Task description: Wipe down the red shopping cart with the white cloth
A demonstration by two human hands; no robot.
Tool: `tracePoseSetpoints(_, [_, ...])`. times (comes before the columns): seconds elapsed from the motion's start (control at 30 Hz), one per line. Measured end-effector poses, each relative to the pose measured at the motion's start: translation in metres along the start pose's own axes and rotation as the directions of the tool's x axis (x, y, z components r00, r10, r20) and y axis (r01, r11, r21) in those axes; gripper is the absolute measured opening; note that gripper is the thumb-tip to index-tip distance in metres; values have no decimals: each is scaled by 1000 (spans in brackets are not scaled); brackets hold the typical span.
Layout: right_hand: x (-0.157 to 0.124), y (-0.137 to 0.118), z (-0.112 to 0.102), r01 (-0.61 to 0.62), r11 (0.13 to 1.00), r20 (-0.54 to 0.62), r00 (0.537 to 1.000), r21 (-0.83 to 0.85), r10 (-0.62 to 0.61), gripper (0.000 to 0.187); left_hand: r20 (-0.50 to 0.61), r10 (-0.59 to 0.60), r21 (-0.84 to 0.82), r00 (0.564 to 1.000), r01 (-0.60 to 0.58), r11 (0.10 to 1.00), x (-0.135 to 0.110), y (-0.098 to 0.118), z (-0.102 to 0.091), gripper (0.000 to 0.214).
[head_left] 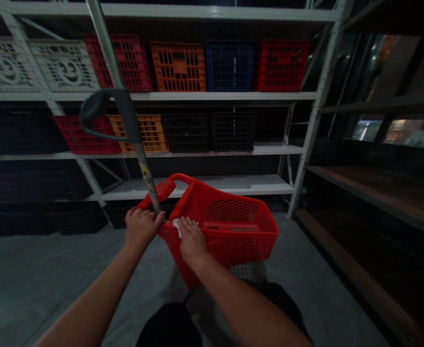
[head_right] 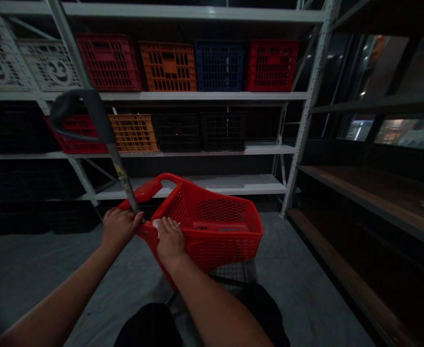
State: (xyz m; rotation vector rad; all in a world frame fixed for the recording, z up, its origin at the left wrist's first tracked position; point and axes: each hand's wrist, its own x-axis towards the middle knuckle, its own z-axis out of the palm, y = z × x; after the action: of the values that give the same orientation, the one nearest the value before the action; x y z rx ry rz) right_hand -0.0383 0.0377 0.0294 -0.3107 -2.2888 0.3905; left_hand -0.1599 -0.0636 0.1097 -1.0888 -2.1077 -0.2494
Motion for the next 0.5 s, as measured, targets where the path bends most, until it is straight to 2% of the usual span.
tracePoseSetpoints(0.1, [-24, 31, -18, 70, 994, 42, 997, -79, -67, 54, 14, 13, 8, 1000, -13, 1000, 0, -9, 3, 52])
tracePoseSetpoints(0.23, [-89, 111, -66, 84, 967, 41, 996, -242, -76, 60, 53, 28, 27, 998, -30, 999, 4, -26, 12, 51])
tracePoseSetpoints(0.33, [-132, 166, -106, 62, 935, 11, 998, -350, -62, 64, 132, 39, 31, 991, -43, 999, 12, -38, 21, 48])
tracePoseSetpoints(0.43, [-157, 195, -133, -46, 913, -32, 999, -405, 36, 62, 122, -18, 2, 992, 18, 1000, 22, -39, 26, 43])
tracePoseSetpoints(0.5, [-163, 199, -137, -117, 905, -61, 993, -409, 101, 60, 37, -153, -77, 988, 156, 985, 22, -28, 29, 47])
